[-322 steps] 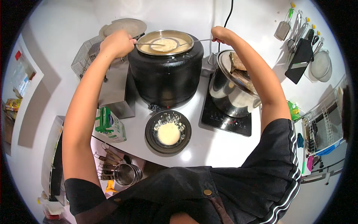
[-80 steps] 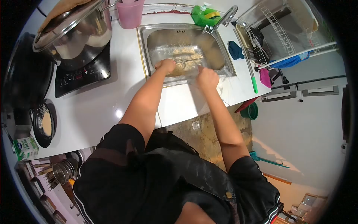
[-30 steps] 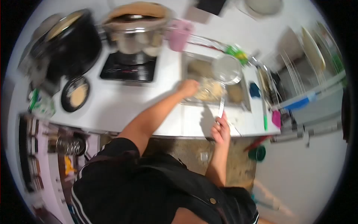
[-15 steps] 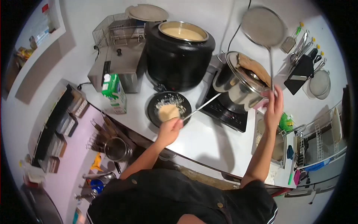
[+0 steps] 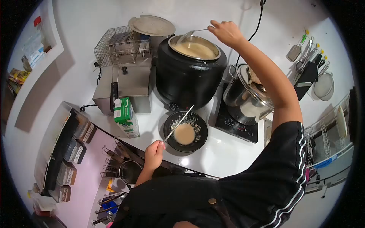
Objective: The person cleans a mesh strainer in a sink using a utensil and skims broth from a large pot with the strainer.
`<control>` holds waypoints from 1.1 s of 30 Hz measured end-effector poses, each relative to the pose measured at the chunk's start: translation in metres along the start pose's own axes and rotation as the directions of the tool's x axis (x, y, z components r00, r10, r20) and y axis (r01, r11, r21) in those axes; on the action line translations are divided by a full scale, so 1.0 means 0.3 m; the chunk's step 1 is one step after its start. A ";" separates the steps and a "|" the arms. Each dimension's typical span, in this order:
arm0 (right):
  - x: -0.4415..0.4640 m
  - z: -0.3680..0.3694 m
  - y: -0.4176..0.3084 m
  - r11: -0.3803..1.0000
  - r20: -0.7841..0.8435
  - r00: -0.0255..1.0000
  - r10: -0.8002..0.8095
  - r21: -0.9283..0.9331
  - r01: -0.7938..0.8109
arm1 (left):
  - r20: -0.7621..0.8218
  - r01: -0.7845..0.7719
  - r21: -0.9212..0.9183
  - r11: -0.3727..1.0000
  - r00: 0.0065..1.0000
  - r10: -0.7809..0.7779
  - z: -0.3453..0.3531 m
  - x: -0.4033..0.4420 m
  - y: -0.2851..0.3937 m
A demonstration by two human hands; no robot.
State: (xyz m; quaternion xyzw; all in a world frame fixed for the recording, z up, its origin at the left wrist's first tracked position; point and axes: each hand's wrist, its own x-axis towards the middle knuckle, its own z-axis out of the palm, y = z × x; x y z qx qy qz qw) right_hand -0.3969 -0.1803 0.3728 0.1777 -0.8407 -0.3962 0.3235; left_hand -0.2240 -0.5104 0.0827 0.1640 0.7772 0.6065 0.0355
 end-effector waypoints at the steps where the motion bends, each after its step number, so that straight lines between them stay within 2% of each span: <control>1: 0.024 0.024 -0.004 1.000 -0.007 1.000 -0.001 0.004 0.001 | -0.007 0.001 0.004 1.000 1.000 -0.001 0.001 -0.006 0.003; 3: 0.061 0.062 -0.014 0.992 0.007 0.993 -0.121 0.030 0.121 | -0.038 0.020 -0.009 1.000 0.999 -0.020 0.007 -0.019 0.003; 8: 0.129 0.146 -0.041 0.964 0.012 0.965 -0.263 0.046 0.262 | -0.050 0.080 -0.014 0.997 0.995 -0.081 0.026 -0.021 0.031; 10: 0.152 0.201 -0.049 0.920 -0.053 0.919 -0.390 0.004 0.391 | -0.068 0.095 -0.017 0.995 0.993 -0.096 0.041 -0.008 0.032; 12: 0.167 0.249 -0.060 0.884 -0.131 0.875 -0.466 -0.023 0.468 | -0.071 0.198 -0.074 0.977 0.977 -0.203 0.052 0.000 0.029; 16: 0.180 0.318 -0.093 0.843 -0.138 0.841 -0.524 0.055 0.535 | -0.068 0.191 -0.043 0.981 0.979 -0.193 0.060 -0.002 0.028; 18: 0.183 0.341 -0.108 0.808 -0.137 0.810 -0.571 0.081 0.583 | -0.089 0.103 0.006 0.995 0.991 -0.102 0.053 -0.007 0.027; 22: 0.175 0.357 -0.123 0.820 -0.063 0.829 -0.555 0.130 0.558 | -0.117 0.210 -0.052 0.976 0.970 -0.215 0.036 -0.029 -0.010; 24: 0.169 0.337 -0.101 0.846 0.081 0.847 -0.525 0.151 0.511 | -0.079 0.229 -0.129 0.965 0.968 -0.240 0.029 -0.032 -0.023; 27: 0.154 0.297 -0.080 0.846 0.170 0.836 -0.523 0.221 0.485 | -0.075 0.259 -0.170 0.951 0.959 -0.274 0.029 -0.032 -0.019; 30: 0.133 0.274 -0.061 0.853 0.197 0.844 -0.499 0.285 0.438 | -0.075 0.198 -0.131 0.972 0.975 -0.208 0.026 -0.024 -0.043; 33: 0.118 0.263 -0.048 0.861 0.238 0.843 -0.483 0.302 0.408 | -0.087 0.209 -0.137 0.968 0.971 -0.221 0.025 -0.018 -0.039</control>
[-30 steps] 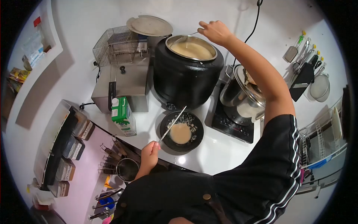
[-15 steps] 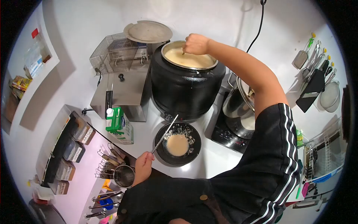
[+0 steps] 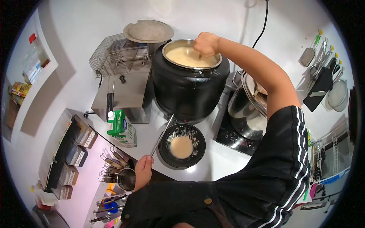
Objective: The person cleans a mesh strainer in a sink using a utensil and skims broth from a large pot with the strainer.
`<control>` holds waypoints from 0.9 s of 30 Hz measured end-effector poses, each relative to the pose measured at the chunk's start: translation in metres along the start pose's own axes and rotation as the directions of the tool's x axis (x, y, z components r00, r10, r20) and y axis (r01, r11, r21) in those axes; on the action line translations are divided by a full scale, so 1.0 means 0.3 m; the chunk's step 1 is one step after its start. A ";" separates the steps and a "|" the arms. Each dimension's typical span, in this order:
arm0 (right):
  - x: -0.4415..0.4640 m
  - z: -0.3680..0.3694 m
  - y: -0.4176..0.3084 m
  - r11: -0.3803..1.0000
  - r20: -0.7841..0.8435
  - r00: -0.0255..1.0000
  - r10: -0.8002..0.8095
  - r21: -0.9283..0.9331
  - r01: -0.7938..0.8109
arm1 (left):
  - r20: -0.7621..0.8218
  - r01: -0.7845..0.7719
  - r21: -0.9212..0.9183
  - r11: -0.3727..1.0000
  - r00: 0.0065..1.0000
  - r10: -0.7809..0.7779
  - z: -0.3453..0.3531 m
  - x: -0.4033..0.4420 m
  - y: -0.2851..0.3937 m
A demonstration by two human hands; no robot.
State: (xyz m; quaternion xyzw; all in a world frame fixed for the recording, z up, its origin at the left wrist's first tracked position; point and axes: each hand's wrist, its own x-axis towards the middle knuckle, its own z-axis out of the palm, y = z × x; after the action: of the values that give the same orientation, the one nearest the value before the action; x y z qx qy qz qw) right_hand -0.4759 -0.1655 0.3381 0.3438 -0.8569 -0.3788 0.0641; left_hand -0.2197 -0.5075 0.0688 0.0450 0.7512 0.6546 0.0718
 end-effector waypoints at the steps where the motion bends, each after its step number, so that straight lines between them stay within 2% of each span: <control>1: -0.004 0.000 -0.002 1.000 0.002 1.000 0.003 0.000 -0.003 | 0.003 -0.001 0.001 1.000 1.000 0.001 0.002 0.001 0.002; 4: -0.012 -0.003 -0.012 0.996 -0.023 0.996 0.086 0.040 -0.085 | -0.009 -0.020 -0.029 0.999 1.000 0.020 0.009 0.002 0.009; 6: -0.009 -0.010 -0.028 0.974 -0.015 0.983 0.184 0.139 -0.180 | 0.015 0.024 -0.079 0.997 1.000 -0.022 0.008 0.001 0.013; 7: -0.008 -0.017 -0.037 0.974 -0.014 0.983 0.184 0.139 -0.181 | 0.016 0.024 -0.080 0.997 1.000 -0.022 0.009 0.002 0.016; 9: -0.008 -0.027 -0.051 0.948 0.066 0.962 0.265 0.164 -0.272 | 0.021 -0.015 -0.083 0.996 1.000 0.016 0.013 0.003 0.020; 13: -0.001 -0.029 -0.075 0.913 0.127 0.939 0.319 0.225 -0.341 | 0.021 -0.010 -0.084 0.996 1.000 0.012 0.012 0.000 0.022; 15: 0.007 -0.019 -0.096 0.816 0.213 0.872 0.440 0.310 -0.488 | -0.007 -0.057 -0.054 0.997 0.998 0.056 0.013 0.003 0.008; 19: 0.020 0.006 -0.129 0.739 0.257 0.844 0.471 0.407 -0.536 | 0.015 -0.025 -0.037 0.999 1.000 0.025 0.002 -0.001 0.024; 21: 0.033 0.011 -0.134 0.602 0.288 0.773 0.565 0.496 -0.625 | 0.018 -0.015 -0.035 0.999 1.000 0.015 0.000 -0.001 0.035; 22: 0.038 0.010 -0.129 0.602 0.285 0.774 0.565 0.498 -0.624 | 0.015 -0.015 -0.033 0.999 1.000 0.016 -0.003 -0.001 0.039; 24: 0.040 0.007 -0.120 0.475 0.346 0.678 0.649 0.512 -0.716 | 0.024 0.027 -0.048 0.998 0.999 -0.025 -0.008 -0.002 0.043; 25: 0.032 0.007 -0.117 0.475 0.346 0.679 0.648 0.513 -0.715 | 0.023 0.027 -0.048 0.998 0.999 -0.026 -0.009 -0.001 0.040; 27: 0.005 0.005 -0.106 0.363 0.314 0.588 0.746 0.549 -0.753 | -0.012 -0.022 0.003 1.000 1.000 0.022 -0.011 0.003 0.031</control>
State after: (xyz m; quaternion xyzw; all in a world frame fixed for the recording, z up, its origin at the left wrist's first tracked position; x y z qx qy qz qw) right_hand -0.4605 -0.1806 0.3148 -0.0859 -0.9908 0.0020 0.1049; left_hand -0.2214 -0.5092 0.0783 0.0495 0.7521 0.6544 0.0598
